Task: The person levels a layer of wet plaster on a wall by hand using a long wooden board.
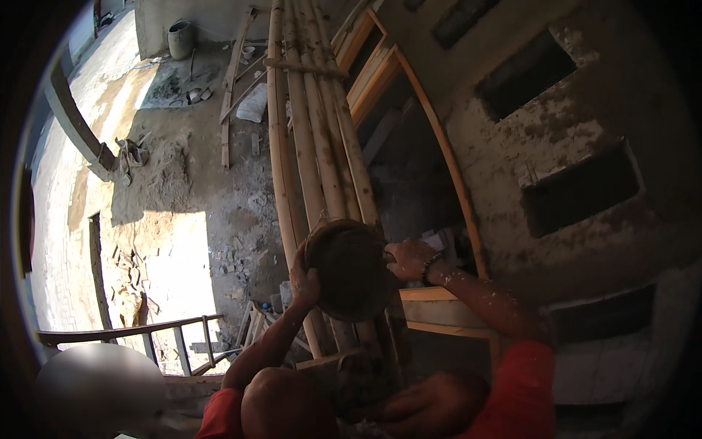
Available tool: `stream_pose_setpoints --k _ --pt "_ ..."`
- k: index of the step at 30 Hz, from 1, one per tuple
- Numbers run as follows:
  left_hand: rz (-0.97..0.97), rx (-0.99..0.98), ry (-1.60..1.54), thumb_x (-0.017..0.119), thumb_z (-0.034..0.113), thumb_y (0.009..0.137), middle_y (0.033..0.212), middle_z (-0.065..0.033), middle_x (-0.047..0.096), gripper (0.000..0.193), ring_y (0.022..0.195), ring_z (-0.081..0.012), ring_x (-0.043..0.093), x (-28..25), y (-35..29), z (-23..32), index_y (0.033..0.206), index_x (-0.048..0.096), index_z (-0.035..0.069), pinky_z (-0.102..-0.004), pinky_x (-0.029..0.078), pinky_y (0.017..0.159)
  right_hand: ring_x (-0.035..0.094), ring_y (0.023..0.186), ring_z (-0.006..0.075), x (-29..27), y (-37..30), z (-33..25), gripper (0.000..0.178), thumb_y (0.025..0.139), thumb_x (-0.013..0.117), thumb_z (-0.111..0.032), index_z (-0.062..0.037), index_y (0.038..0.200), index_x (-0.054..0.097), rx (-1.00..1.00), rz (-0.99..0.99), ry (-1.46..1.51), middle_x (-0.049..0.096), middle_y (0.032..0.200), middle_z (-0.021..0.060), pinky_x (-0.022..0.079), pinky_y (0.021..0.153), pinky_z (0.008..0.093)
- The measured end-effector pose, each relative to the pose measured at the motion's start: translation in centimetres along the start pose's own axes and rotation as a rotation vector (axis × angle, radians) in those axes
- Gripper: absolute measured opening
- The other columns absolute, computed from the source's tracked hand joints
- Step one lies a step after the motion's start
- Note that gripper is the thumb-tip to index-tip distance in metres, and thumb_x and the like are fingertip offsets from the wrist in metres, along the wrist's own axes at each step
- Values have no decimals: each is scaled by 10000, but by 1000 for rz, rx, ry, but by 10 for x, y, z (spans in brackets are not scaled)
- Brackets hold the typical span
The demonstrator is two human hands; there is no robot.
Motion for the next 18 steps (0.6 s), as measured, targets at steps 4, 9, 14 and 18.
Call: stream_pose_setpoints --k 4,9,14,18 --pt "-12 -14 16 441 -8 698 1261 -245 528 677 1195 -384 499 3 -4 3 1370 380 45 -442 387 1021 652 886 375 35 21 -18 222 811 551 -176 -27 954 630 74 18 -289 667 925 192 531 782 463" --pt "-53 -99 -12 440 -12 698 1268 -242 524 678 1203 -376 495 3 -5 15 1370 384 65 -439 383 1024 663 857 378 81 19 -41 238 803 528 -166 -44 983 624 -109 -186 -334 666 867 211 532 765 483" --pt "-42 -51 -27 432 -16 698 1266 -242 526 687 1199 -377 499 1 -4 12 1375 377 84 -435 381 1025 668 856 365 15 -16 -49 237 796 550 -179 -42 972 629 -169 -302 -452 669 845 201 537 753 466" --pt "-24 -62 6 424 -19 689 1268 -242 524 694 1198 -380 499 -2 -3 11 1374 377 78 -436 382 1023 676 864 337 -12 10 -43 202 794 554 -150 -42 923 665 -59 -28 -454 684 847 165 545 744 436"
Point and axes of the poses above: each hand's wrist, its own y-axis towards the middle knuckle, its own x-axis out of the palm, z = x × y, the point moved 1 cm from there along y, towards the middle knuckle
